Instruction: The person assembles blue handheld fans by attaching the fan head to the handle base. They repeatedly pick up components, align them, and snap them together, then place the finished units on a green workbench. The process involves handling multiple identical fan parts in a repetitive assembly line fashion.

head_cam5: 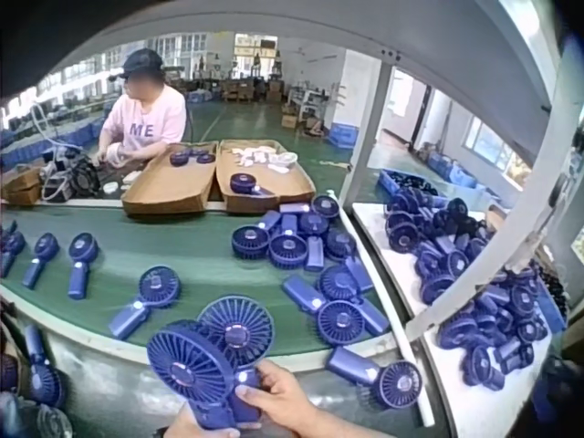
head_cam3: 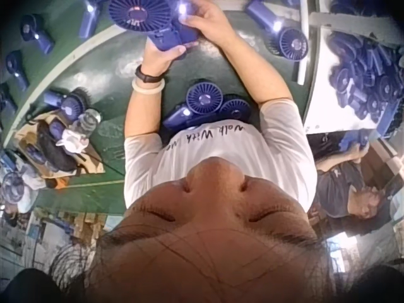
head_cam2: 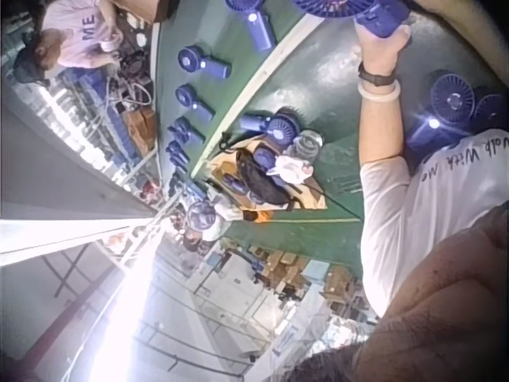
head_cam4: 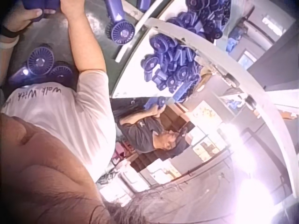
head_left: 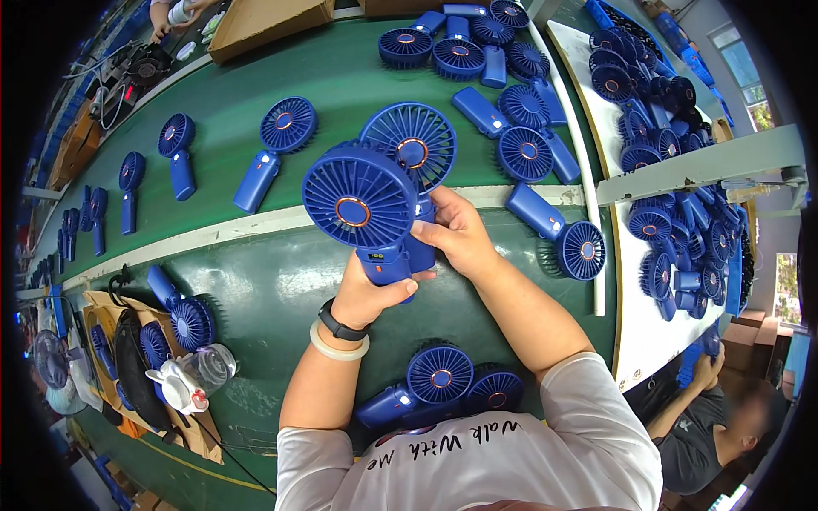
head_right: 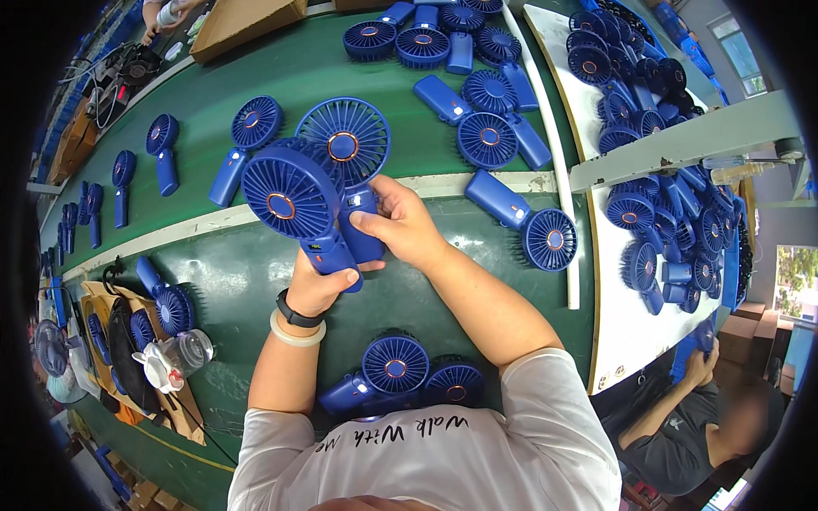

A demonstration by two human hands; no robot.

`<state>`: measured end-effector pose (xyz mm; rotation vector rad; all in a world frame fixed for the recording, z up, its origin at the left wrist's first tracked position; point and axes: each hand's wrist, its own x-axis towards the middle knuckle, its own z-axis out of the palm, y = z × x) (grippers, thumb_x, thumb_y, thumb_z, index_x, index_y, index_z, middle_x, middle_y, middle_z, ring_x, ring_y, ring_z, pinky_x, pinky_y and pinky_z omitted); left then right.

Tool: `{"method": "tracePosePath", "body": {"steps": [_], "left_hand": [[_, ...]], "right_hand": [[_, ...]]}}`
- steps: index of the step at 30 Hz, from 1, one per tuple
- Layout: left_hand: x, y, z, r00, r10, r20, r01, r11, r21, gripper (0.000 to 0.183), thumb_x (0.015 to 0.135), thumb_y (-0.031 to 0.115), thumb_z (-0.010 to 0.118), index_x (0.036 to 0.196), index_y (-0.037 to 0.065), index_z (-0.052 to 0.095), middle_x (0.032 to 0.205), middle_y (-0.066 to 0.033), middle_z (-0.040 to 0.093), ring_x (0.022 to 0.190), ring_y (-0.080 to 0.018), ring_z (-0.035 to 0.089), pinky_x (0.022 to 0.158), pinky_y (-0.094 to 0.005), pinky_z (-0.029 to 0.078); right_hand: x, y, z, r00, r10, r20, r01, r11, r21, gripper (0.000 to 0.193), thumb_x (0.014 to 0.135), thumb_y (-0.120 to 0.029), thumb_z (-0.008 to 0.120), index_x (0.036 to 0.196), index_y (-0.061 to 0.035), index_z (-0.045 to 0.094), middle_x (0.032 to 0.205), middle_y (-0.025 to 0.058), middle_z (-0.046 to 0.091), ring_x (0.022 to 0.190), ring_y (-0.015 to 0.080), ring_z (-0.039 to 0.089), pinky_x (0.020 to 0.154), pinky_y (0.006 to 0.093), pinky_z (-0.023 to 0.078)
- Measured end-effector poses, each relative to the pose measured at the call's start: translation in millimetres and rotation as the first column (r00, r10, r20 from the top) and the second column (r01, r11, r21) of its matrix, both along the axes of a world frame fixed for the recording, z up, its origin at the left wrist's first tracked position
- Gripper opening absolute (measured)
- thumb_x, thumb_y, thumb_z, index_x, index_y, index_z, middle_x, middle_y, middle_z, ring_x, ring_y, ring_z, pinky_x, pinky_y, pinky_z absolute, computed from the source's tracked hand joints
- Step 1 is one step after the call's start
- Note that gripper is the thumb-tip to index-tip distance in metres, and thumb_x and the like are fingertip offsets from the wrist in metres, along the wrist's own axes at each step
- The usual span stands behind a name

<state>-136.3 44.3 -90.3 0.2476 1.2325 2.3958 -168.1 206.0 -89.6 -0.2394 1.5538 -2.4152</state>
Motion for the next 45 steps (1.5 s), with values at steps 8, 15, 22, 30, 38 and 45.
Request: {"method": "tracePosePath", "body": {"steps": [8,15,22,30,38,45], "left_hand": [[1,3,-2,0.998,0.057,-0.014,-0.057,0.998,0.025,0.059,0.070,-0.005,0.063,0.124,0.001,0.041,0.117,-0.0105,0.052,0.106,-0.0234,0.056,0.086,-0.0441,0.052],[-1,1,-2,0.999,0.025,-0.036,-0.026,0.999,-0.033,0.071,0.069,0.006,0.071,0.129,0.004,0.035,0.122,-0.0152,0.047,0.110,-0.0291,0.052,0.085,-0.0495,0.052],[-3,0,-4,0.995,0.088,-0.045,-0.092,0.990,-0.102,0.068,0.069,0.005,0.069,0.128,0.004,0.036,0.119,-0.0151,0.049,0.107,-0.0273,0.055,0.072,-0.0385,0.057],[-7,-2,-1,0.934,0.347,-0.087,-0.353,0.933,-0.066,0.069,0.067,0.000,0.066,0.128,0.006,0.032,0.120,-0.0144,0.048,0.105,-0.0265,0.055,0.064,-0.0326,0.056],[-9,-3,-2,0.879,0.466,-0.105,-0.471,0.882,-0.030,0.069,0.067,-0.007,0.061,0.127,0.009,0.031,0.119,-0.0140,0.047,0.100,-0.0231,0.055,0.064,-0.0317,0.056],[-11,-12,-4,0.834,0.536,-0.136,-0.543,0.840,-0.020,0.070,0.068,-0.011,0.057,0.128,0.010,0.029,0.122,-0.0127,0.045,0.104,-0.0250,0.054,0.065,-0.0321,0.056]], "right_hand": [[2,-5,3,0.997,-0.067,-0.041,0.067,0.998,-0.005,0.035,0.081,-0.001,0.057,0.115,0.0003,0.048,0.102,0.0066,0.061,0.091,0.0114,0.059,0.080,0.0273,0.048],[2,-5,1,0.998,-0.051,-0.028,0.049,0.997,-0.065,0.038,0.082,-0.001,0.057,0.119,0.0003,0.047,0.106,0.0067,0.059,0.092,0.0109,0.058,0.081,0.0264,0.048],[4,0,17,0.965,-0.030,-0.260,0.137,0.905,0.404,0.036,0.084,-0.011,0.059,0.118,0.0005,0.051,0.105,0.0099,0.059,0.091,0.0183,0.059,0.079,0.0291,0.048],[-122,42,30,0.856,-0.018,-0.516,0.508,-0.155,0.847,0.032,0.081,-0.019,0.058,0.104,0.0029,0.057,0.103,0.0218,0.058,0.097,0.0365,0.057,0.086,0.0432,0.045],[-114,36,54,0.816,0.210,-0.539,0.578,-0.337,0.744,0.040,0.076,-0.015,0.063,0.112,-0.0026,0.053,0.094,0.0128,0.061,0.088,0.0325,0.061,0.075,0.0425,0.047],[62,35,68,0.638,0.191,-0.746,0.747,0.082,0.660,0.043,0.069,-0.003,0.067,0.108,-0.0023,0.050,0.108,0.0187,0.047,0.092,0.0358,0.055,0.076,0.0406,0.049]]}}
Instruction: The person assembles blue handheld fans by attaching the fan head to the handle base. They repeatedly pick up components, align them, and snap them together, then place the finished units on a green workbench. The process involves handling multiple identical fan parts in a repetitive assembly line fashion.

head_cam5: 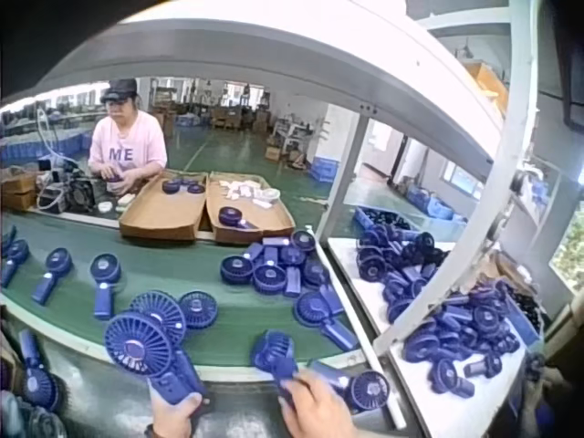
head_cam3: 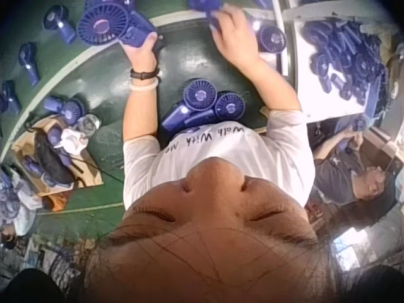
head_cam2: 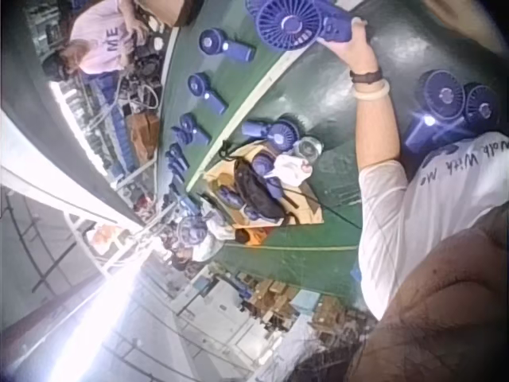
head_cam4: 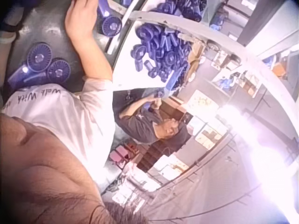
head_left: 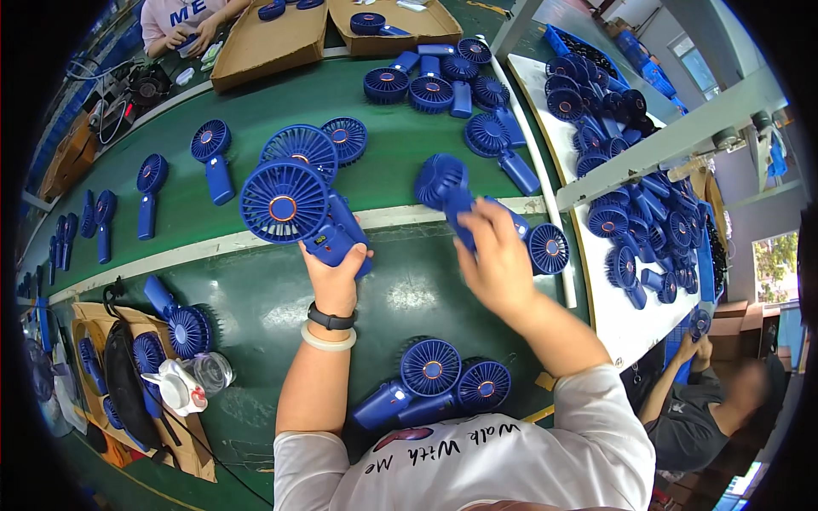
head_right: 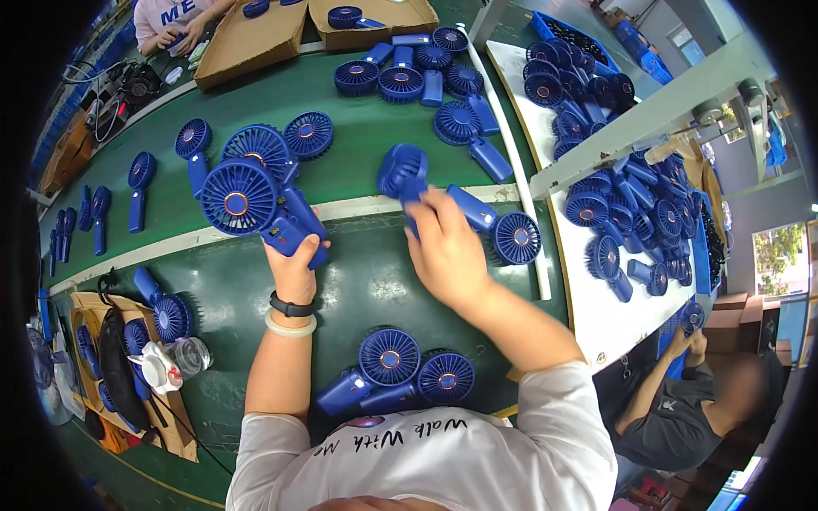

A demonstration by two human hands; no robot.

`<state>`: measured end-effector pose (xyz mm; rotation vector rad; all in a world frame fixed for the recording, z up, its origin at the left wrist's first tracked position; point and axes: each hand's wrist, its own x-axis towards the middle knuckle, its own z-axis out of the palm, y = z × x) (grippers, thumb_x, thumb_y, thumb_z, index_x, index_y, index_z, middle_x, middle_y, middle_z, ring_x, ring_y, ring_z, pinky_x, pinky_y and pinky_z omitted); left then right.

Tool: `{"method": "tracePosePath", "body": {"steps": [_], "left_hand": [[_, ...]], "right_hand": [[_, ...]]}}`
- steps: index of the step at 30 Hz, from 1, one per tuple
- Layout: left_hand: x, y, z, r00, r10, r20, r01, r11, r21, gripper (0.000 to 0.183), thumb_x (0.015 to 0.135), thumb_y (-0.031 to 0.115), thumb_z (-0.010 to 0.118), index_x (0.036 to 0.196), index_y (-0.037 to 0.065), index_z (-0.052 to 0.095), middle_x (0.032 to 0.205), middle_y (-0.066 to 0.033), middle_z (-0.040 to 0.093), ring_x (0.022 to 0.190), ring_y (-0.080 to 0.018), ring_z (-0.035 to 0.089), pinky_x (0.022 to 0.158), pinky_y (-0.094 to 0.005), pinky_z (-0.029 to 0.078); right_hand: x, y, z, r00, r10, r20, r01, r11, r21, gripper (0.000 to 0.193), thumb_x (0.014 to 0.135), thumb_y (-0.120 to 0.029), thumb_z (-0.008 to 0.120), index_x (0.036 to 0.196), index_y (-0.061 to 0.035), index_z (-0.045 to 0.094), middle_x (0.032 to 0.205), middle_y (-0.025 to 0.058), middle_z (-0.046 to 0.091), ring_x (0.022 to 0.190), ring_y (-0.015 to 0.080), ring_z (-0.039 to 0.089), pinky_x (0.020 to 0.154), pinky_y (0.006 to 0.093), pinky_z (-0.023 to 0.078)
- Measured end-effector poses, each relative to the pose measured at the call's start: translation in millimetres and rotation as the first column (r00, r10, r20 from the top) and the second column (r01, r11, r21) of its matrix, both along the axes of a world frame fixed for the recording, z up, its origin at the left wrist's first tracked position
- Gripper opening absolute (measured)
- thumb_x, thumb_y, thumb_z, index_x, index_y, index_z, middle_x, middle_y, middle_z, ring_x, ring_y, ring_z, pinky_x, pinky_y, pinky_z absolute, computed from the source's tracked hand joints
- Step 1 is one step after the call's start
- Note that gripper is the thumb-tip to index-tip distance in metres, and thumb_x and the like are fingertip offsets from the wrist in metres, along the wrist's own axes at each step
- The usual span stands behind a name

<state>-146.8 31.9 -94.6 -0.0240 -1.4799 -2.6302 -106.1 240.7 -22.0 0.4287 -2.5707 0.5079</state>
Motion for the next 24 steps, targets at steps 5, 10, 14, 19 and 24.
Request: {"method": "tracePosePath", "body": {"steps": [5,10,14,19,24], "left_hand": [[0,5,-2,1.000,0.000,-0.006,0.000,0.999,-0.037,0.068,0.069,-0.007,0.060,0.128,0.008,0.030,0.121,-0.0138,0.047,0.105,-0.0251,0.055,0.065,-0.0327,0.057],[4,9,-3,1.000,-0.004,-0.019,0.003,0.997,-0.083,0.065,0.071,-0.002,0.061,0.128,0.007,0.031,0.121,-0.0152,0.049,0.106,-0.0267,0.055,0.064,-0.0337,0.056],[4,12,-2,1.000,-0.011,-0.008,0.010,0.997,-0.082,0.065,0.071,-0.002,0.060,0.128,0.006,0.031,0.121,-0.0154,0.048,0.106,-0.0268,0.055,0.064,-0.0335,0.056],[0,3,-7,0.999,-0.029,0.029,0.029,0.999,-0.012,0.067,0.068,-0.004,0.062,0.127,0.007,0.031,0.121,-0.0144,0.047,0.104,-0.0259,0.055,0.065,-0.0329,0.058],[2,4,-2,0.999,-0.038,0.024,0.037,0.999,0.016,0.068,0.069,0.002,0.064,0.128,0.006,0.031,0.120,-0.0151,0.047,0.105,-0.0263,0.055,0.065,-0.0335,0.058]], "right_hand": [[56,24,-54,0.950,-0.133,0.283,0.171,0.978,-0.116,0.050,0.068,-0.006,0.071,0.112,-0.0014,0.048,0.112,0.0217,0.044,0.101,0.0387,0.050,0.085,0.0420,0.045],[40,24,-69,0.938,-0.214,0.274,0.247,0.964,-0.095,0.063,0.069,-0.012,0.072,0.123,-0.0007,0.042,0.108,0.0220,0.047,0.100,0.0394,0.049,0.087,0.0426,0.042],[23,15,-70,0.844,0.301,0.443,0.273,0.471,-0.839,0.063,0.079,-0.019,0.065,0.130,-0.0014,0.032,0.109,0.0205,0.052,0.094,0.0314,0.055,0.080,0.0402,0.047],[4,2,-36,0.463,0.884,-0.055,0.425,-0.276,-0.862,0.056,0.084,-0.015,0.058,0.131,-0.0033,0.029,0.112,0.0190,0.051,0.092,0.0326,0.061,0.082,0.0445,0.052],[-22,-3,-39,0.561,0.819,0.122,0.426,-0.158,-0.891,0.046,0.083,-0.014,0.059,0.122,-0.0011,0.039,0.107,0.0190,0.056,0.089,0.0314,0.063,0.072,0.0392,0.055]]}}
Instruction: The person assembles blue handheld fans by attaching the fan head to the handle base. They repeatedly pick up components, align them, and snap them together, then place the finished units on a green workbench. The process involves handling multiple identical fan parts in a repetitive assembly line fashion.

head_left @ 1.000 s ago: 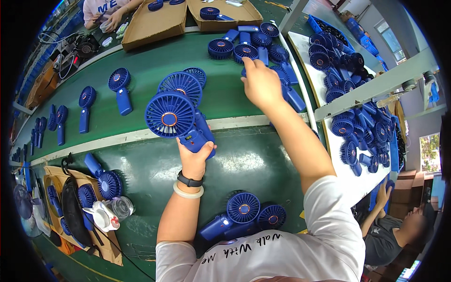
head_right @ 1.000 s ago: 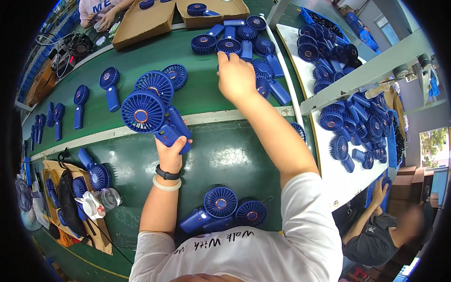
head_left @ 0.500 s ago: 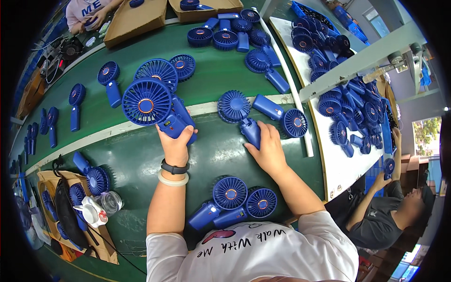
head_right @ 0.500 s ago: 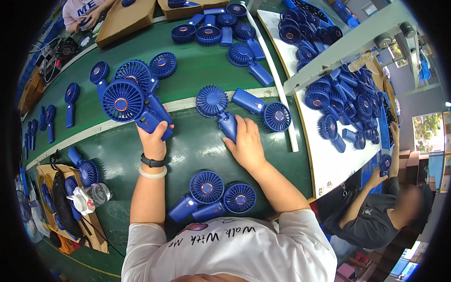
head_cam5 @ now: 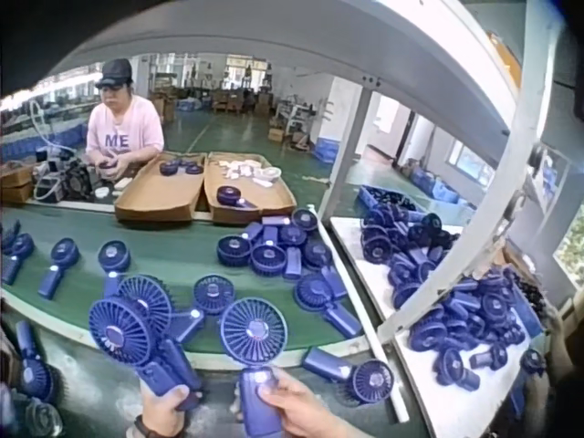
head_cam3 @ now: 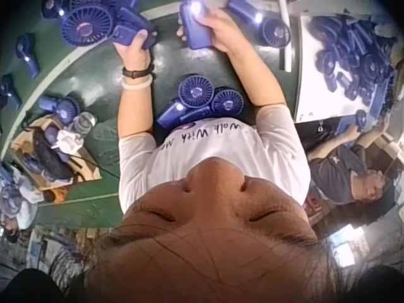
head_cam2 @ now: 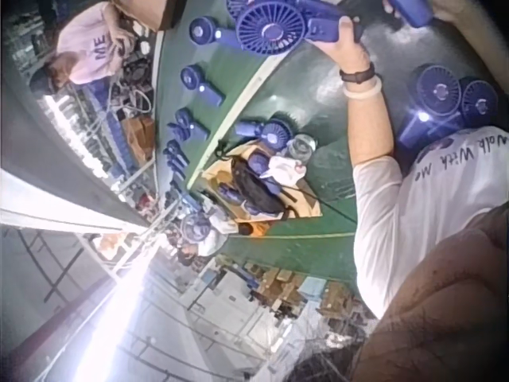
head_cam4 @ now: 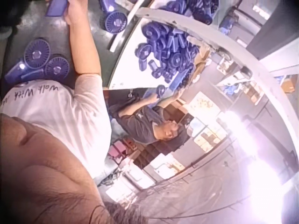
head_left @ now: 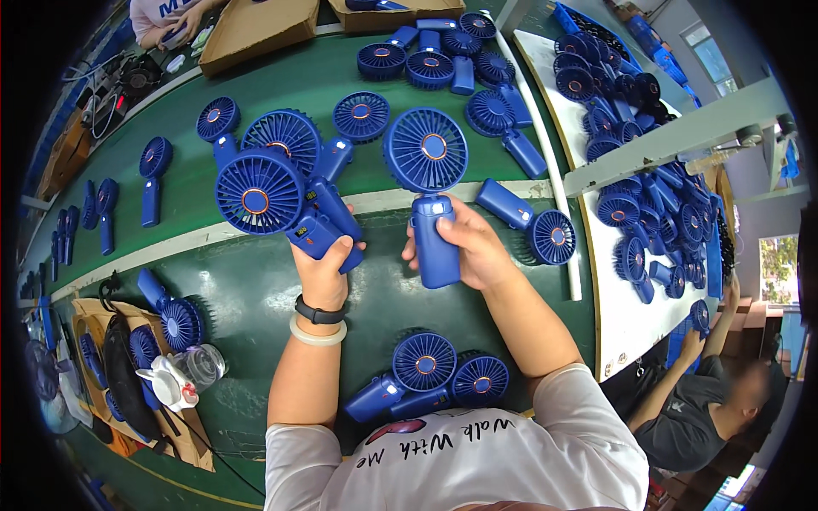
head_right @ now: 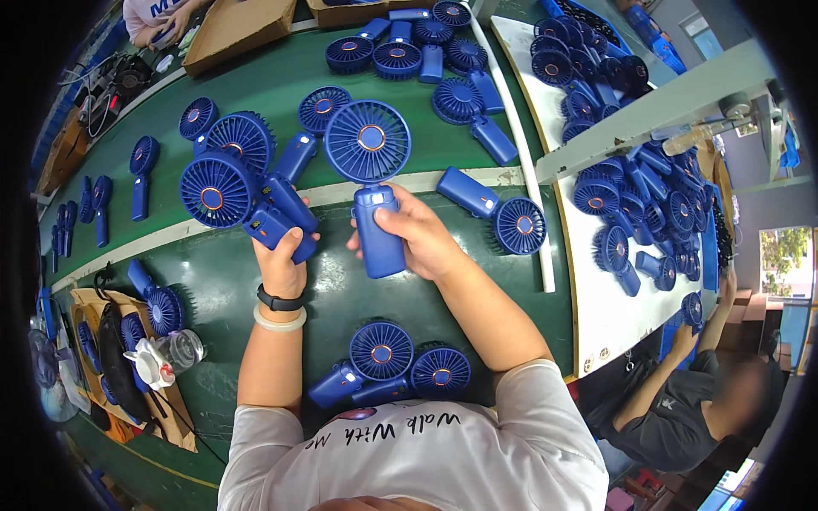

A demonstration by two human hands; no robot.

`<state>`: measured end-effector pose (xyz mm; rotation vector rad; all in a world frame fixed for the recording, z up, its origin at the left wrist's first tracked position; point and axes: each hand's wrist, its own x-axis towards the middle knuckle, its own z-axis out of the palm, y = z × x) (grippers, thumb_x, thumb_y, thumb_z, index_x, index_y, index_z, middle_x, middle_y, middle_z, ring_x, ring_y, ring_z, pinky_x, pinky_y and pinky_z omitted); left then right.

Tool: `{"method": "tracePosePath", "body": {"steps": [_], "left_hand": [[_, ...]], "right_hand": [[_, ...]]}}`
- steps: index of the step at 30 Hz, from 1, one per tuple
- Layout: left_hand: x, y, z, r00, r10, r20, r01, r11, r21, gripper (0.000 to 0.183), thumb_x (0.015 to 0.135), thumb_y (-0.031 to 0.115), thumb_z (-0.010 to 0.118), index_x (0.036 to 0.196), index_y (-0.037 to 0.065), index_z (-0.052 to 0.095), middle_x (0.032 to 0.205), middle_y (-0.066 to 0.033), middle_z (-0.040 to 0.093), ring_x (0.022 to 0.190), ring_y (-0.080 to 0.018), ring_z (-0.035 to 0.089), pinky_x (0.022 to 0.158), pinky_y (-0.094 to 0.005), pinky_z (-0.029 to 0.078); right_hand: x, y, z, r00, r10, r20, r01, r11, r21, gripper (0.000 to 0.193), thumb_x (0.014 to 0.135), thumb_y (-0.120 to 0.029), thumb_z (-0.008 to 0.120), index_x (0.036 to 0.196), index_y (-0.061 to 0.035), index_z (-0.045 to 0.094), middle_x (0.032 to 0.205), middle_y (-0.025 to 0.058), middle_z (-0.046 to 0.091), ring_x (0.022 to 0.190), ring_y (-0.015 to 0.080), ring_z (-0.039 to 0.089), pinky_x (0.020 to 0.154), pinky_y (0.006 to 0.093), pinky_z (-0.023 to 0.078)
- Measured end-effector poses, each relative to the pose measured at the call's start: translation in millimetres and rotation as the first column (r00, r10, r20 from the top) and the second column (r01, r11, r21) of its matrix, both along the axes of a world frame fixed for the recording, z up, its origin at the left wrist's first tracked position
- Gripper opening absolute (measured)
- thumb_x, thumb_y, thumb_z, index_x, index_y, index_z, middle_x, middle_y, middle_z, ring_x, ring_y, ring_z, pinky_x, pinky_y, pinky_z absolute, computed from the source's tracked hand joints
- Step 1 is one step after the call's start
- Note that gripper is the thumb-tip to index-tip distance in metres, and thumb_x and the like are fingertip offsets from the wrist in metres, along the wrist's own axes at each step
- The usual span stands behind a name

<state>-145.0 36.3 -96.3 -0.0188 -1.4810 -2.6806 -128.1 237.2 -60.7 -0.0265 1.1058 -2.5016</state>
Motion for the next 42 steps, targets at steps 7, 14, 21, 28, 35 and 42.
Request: {"method": "tracePosePath", "body": {"steps": [7,14,21,28,35,42], "left_hand": [[1,-2,1,0.999,-0.054,-0.004,0.054,0.998,-0.013,0.074,0.070,0.009,0.066,0.134,0.007,0.028,0.122,-0.0160,0.046,0.107,-0.0281,0.053,0.063,-0.0324,0.056],[3,1,0,0.972,-0.230,0.048,0.227,0.972,0.058,0.074,0.066,0.005,0.071,0.130,0.004,0.034,0.121,-0.0142,0.047,0.110,-0.0295,0.052,0.078,-0.0438,0.055],[5,0,-5,0.905,-0.421,0.064,0.416,0.906,0.070,0.081,0.060,0.003,0.075,0.132,0.005,0.036,0.125,-0.0125,0.044,0.116,-0.0277,0.047,0.086,-0.0472,0.051],[6,8,2,0.890,-0.456,0.020,0.452,0.887,0.097,0.086,0.059,0.004,0.076,0.134,0.005,0.035,0.130,-0.0122,0.040,0.121,-0.0272,0.041,0.088,-0.0470,0.049],[6,1,-15,0.849,-0.525,-0.055,0.501,0.835,-0.228,0.076,0.062,0.008,0.076,0.128,0.003,0.040,0.123,-0.0095,0.047,0.114,-0.0215,0.046,0.091,-0.0371,0.045],[15,9,-29,0.723,-0.691,-0.023,0.357,0.402,-0.843,0.098,0.061,0.020,0.081,0.137,-0.001,0.022,0.139,-0.0230,0.028,0.133,-0.0386,0.019,0.109,-0.0423,0.016]], "right_hand": [[-13,-5,-10,0.984,-0.090,-0.153,0.131,0.950,0.284,0.035,0.085,-0.006,0.058,0.117,-0.0007,0.046,0.101,0.0102,0.059,0.088,0.0188,0.062,0.077,0.0302,0.051],[-22,2,-27,0.977,-0.127,-0.171,0.175,0.936,0.304,0.037,0.082,-0.009,0.061,0.116,-0.0008,0.048,0.106,0.0145,0.061,0.098,0.0231,0.061,0.087,0.0355,0.047],[-24,-1,-29,0.968,-0.177,-0.179,0.227,0.920,0.320,0.035,0.083,-0.007,0.060,0.115,-0.0002,0.048,0.106,0.0134,0.061,0.099,0.0222,0.060,0.089,0.0351,0.046],[-21,-2,-35,0.963,-0.171,-0.207,0.233,0.914,0.331,0.040,0.084,-0.005,0.059,0.121,-0.0006,0.044,0.113,0.0121,0.058,0.104,0.0198,0.057,0.092,0.0340,0.043],[-17,-15,-34,0.945,-0.071,-0.319,0.136,0.972,0.189,0.078,0.081,-0.016,0.067,0.138,-0.0010,0.015,0.131,0.0135,0.039,0.118,0.0213,0.042,0.099,0.0343,0.035],[3,-19,-43,0.937,0.078,-0.340,0.047,0.937,0.346,0.100,0.057,-0.017,0.084,0.135,-0.0020,0.023,0.127,0.0115,0.044,0.119,0.0218,0.042,0.101,0.0379,0.034]]}}
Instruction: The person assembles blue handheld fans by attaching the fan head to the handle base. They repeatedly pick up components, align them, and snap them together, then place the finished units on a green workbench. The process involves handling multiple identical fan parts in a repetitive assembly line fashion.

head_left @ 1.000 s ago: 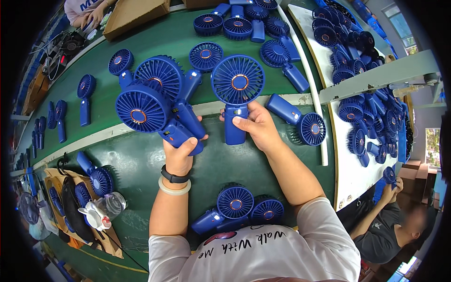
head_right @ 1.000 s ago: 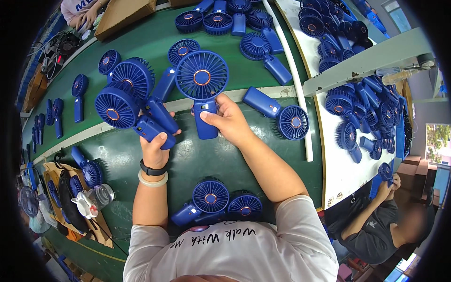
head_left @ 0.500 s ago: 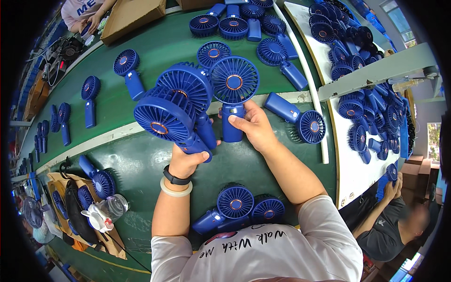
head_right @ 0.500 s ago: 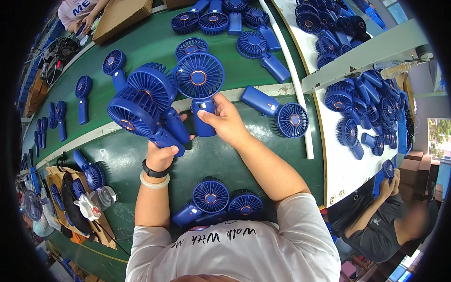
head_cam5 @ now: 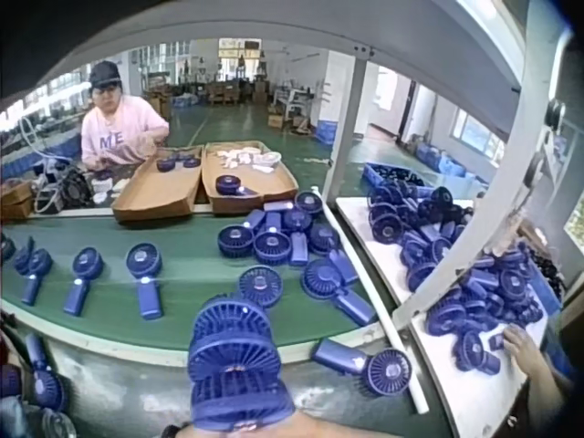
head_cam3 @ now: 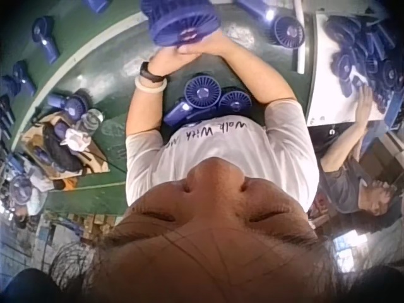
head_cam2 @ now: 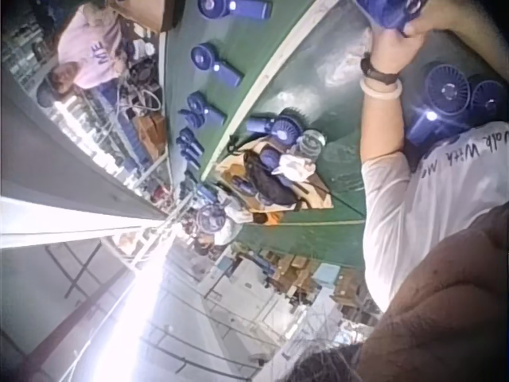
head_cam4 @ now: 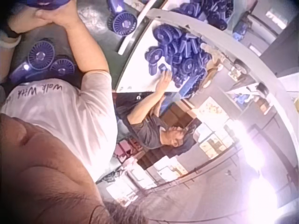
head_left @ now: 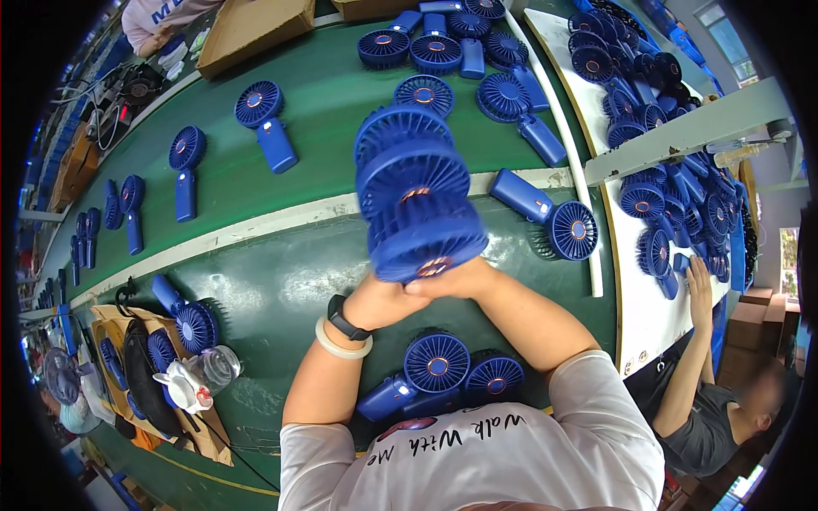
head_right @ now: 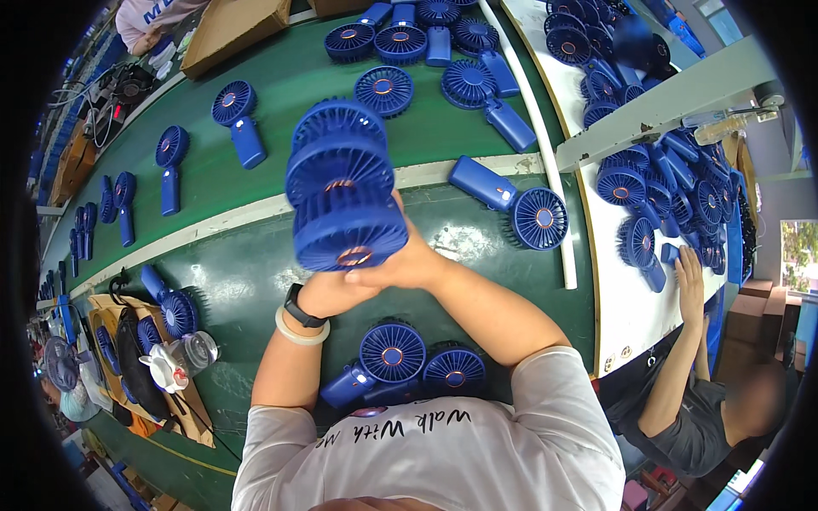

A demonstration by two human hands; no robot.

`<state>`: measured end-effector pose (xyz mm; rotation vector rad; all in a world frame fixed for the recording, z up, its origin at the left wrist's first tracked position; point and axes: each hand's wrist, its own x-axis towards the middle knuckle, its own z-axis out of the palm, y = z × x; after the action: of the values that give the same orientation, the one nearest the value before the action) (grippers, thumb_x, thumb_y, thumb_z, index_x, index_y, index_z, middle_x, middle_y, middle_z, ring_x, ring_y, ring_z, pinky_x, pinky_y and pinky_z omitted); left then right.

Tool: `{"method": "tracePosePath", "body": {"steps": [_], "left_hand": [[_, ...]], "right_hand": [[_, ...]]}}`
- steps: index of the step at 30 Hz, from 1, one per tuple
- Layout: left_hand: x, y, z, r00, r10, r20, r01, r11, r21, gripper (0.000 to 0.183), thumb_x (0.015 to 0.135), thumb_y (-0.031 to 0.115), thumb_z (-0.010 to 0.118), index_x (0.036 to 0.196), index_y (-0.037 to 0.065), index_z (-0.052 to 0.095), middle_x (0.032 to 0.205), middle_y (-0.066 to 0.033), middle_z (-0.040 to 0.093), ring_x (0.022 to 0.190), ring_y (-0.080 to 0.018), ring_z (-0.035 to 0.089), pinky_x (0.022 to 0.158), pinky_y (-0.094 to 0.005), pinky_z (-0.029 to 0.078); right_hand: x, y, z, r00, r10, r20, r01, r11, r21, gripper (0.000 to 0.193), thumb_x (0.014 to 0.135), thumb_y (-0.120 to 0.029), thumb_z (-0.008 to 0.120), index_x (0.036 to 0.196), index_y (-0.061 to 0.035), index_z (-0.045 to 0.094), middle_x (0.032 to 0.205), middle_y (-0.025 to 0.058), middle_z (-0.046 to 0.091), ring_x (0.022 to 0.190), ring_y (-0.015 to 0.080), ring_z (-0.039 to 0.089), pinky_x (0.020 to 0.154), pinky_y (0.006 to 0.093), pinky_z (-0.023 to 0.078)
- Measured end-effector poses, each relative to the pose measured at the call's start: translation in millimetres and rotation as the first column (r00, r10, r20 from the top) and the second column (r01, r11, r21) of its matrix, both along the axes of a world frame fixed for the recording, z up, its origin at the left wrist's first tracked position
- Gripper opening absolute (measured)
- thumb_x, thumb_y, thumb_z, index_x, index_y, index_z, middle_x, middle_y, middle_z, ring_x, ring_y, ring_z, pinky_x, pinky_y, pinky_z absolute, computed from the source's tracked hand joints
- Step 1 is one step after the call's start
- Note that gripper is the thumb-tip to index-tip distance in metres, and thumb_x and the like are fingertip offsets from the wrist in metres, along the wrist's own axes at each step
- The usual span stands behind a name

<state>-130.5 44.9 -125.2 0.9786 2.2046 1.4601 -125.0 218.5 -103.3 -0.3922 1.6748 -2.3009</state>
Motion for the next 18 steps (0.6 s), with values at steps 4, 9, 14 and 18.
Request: {"method": "tracePosePath", "body": {"steps": [4,9,14,18], "left_hand": [[-5,18,27,0.970,0.168,0.177,-0.234,0.846,0.478,0.129,0.059,0.043,0.083,0.143,0.004,-0.006,0.147,-0.0226,0.007,0.137,-0.0340,0.011,0.108,-0.0466,0.018],[-13,11,15,0.972,0.183,0.149,-0.230,0.880,0.415,0.116,0.062,0.046,0.079,0.144,0.005,0.008,0.147,-0.0169,0.012,0.136,-0.0293,0.016,0.108,-0.0428,0.022],[-15,15,16,0.983,0.136,0.119,-0.176,0.871,0.458,0.107,0.065,0.038,0.080,0.143,0.003,0.015,0.144,-0.0156,0.021,0.134,-0.0283,0.023,0.108,-0.0406,0.023],[-10,16,11,0.970,0.121,0.211,-0.213,0.840,0.499,0.106,0.064,0.034,0.081,0.142,0.003,0.016,0.140,-0.0138,0.024,0.132,-0.0270,0.027,0.107,-0.0397,0.025]], "right_hand": [[-13,11,6,0.956,0.172,0.238,0.014,0.782,-0.623,0.089,0.062,-0.040,0.075,0.133,-0.0056,0.035,0.126,0.0146,0.048,0.113,0.0309,0.051,0.098,0.0424,0.040],[-18,12,10,0.933,0.303,0.195,-0.047,0.639,-0.768,0.096,0.063,-0.055,0.069,0.137,-0.0057,0.031,0.130,0.0194,0.044,0.115,0.0387,0.049,0.099,0.0459,0.039],[-15,15,6,0.910,0.352,0.218,-0.057,0.628,-0.776,0.099,0.063,-0.056,0.068,0.138,-0.0038,0.029,0.127,0.0222,0.047,0.115,0.0402,0.049,0.097,0.0467,0.041],[-16,16,5,0.902,0.371,0.220,-0.066,0.624,-0.779,0.098,0.065,-0.057,0.066,0.138,-0.0036,0.028,0.128,0.0224,0.045,0.116,0.0403,0.048,0.097,0.0477,0.041]]}}
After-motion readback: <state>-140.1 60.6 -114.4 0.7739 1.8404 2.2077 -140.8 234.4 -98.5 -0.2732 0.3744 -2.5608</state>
